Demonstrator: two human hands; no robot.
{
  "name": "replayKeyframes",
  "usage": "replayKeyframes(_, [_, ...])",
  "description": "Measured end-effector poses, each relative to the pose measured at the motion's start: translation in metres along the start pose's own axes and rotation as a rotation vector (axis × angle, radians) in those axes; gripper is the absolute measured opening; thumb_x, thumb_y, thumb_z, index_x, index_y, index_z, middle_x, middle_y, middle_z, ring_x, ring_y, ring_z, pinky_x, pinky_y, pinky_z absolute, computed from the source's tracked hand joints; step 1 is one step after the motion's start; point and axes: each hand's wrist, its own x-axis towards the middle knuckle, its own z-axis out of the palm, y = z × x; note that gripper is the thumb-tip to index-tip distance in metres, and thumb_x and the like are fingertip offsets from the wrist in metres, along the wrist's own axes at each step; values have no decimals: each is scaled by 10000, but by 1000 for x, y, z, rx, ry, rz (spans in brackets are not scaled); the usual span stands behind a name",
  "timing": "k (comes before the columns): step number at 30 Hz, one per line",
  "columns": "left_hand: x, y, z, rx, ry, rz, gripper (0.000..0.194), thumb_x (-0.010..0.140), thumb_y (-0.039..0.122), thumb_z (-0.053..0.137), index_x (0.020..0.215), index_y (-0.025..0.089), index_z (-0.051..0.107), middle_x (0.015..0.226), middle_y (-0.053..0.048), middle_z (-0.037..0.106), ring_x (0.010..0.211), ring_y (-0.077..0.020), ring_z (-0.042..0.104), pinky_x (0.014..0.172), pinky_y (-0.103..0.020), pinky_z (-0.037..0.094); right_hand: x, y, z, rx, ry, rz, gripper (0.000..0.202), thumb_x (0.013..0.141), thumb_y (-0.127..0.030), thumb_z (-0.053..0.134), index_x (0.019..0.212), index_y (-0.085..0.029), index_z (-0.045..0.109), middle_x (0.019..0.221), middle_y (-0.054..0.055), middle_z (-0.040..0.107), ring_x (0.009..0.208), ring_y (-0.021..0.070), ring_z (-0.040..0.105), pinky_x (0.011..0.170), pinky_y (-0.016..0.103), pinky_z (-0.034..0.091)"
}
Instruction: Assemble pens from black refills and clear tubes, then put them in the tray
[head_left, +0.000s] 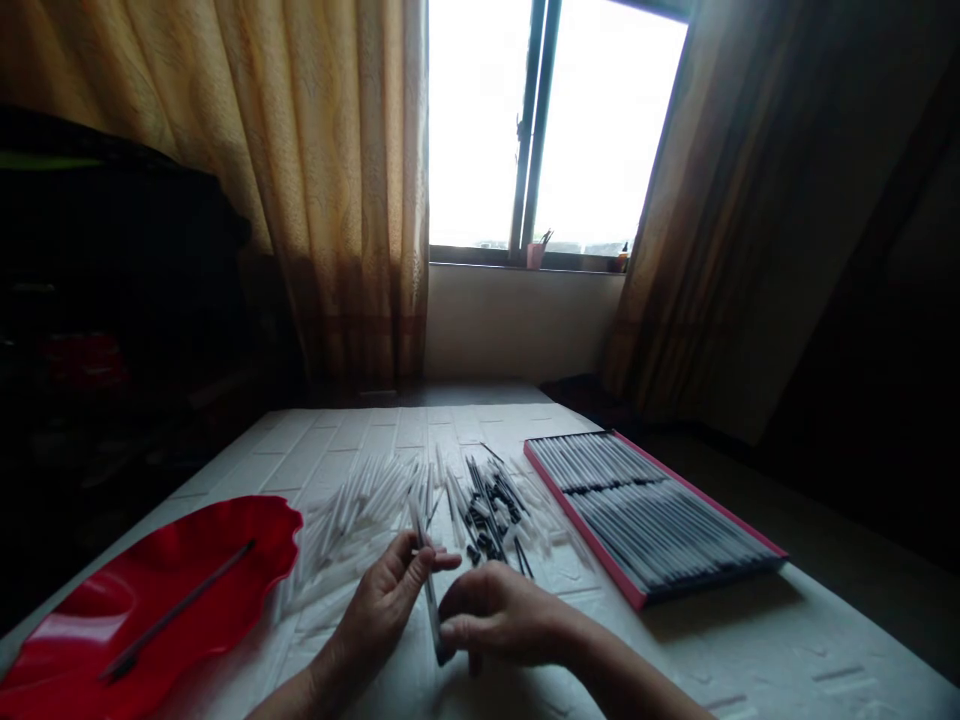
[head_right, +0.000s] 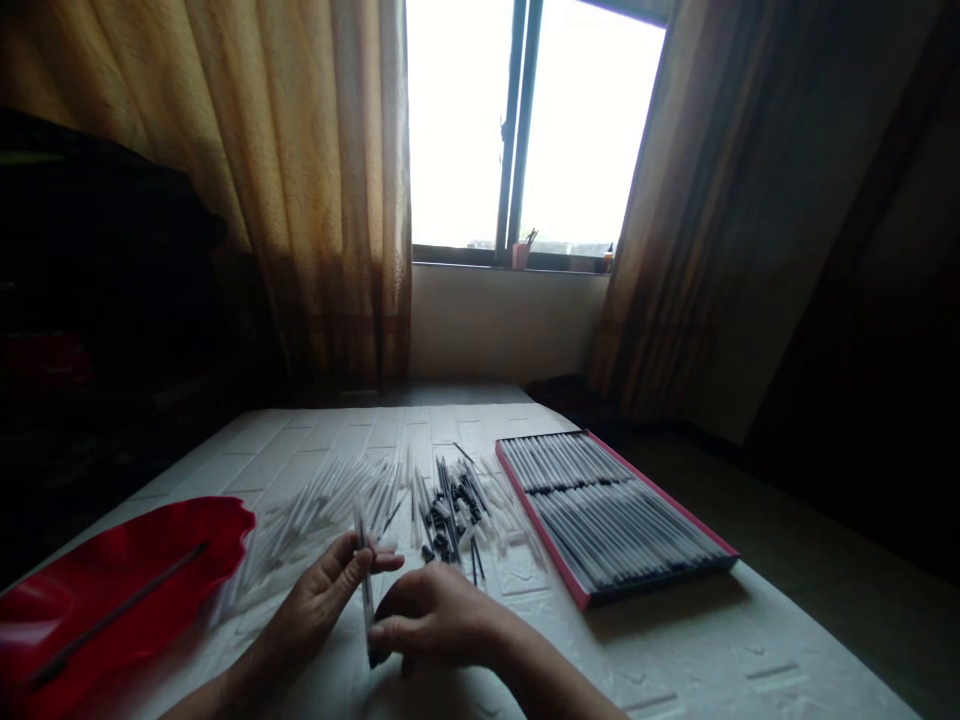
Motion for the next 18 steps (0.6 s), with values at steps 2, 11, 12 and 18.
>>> replayKeyframes(2, [0, -1, 0, -32, 4, -9, 557, 732, 754, 613, 872, 215, 600, 882, -76, 767, 968, -291, 702, 870, -353, 501, -1, -1, 2, 2, 2, 14, 127, 739, -220, 626, 728, -139, 724, 684, 0, 674, 521, 86, 576, 519, 186, 461])
replayKeyframes(11, [1, -10, 1, -190, 60, -82, 553, 677, 725, 697, 881, 219, 610, 854, -67, 798, 943, -291, 727, 836, -361, 515, 0, 0, 16, -16, 99, 52, 67, 697, -157, 594, 644, -151, 634, 554, -38, 570, 460, 77, 511, 448, 165, 383])
replayKeyframes(12, [2, -9, 0, -207, 67, -101, 578, 676, 744, 680, 905, 217, 615, 876, -75, 800, 933, -292, 730, 819, -364, 519, -1, 0, 17, -19, 98, 54, 81, 699, -153, 574, 642, -152, 632, 565, -33, 578, 464, 78, 506, 453, 169, 381])
replayKeyframes(18, [8, -4, -13, -273, 116, -228, 590, 794, 738, 552, 980, 188, 654, 1028, -136, 781, 933, -292, 739, 746, -353, 521, -14, 6, 13, -436, 271, -35, 98, 710, -168, 618, 613, -155, 625, 522, -71, 417, 505, 69, 382, 485, 186, 267])
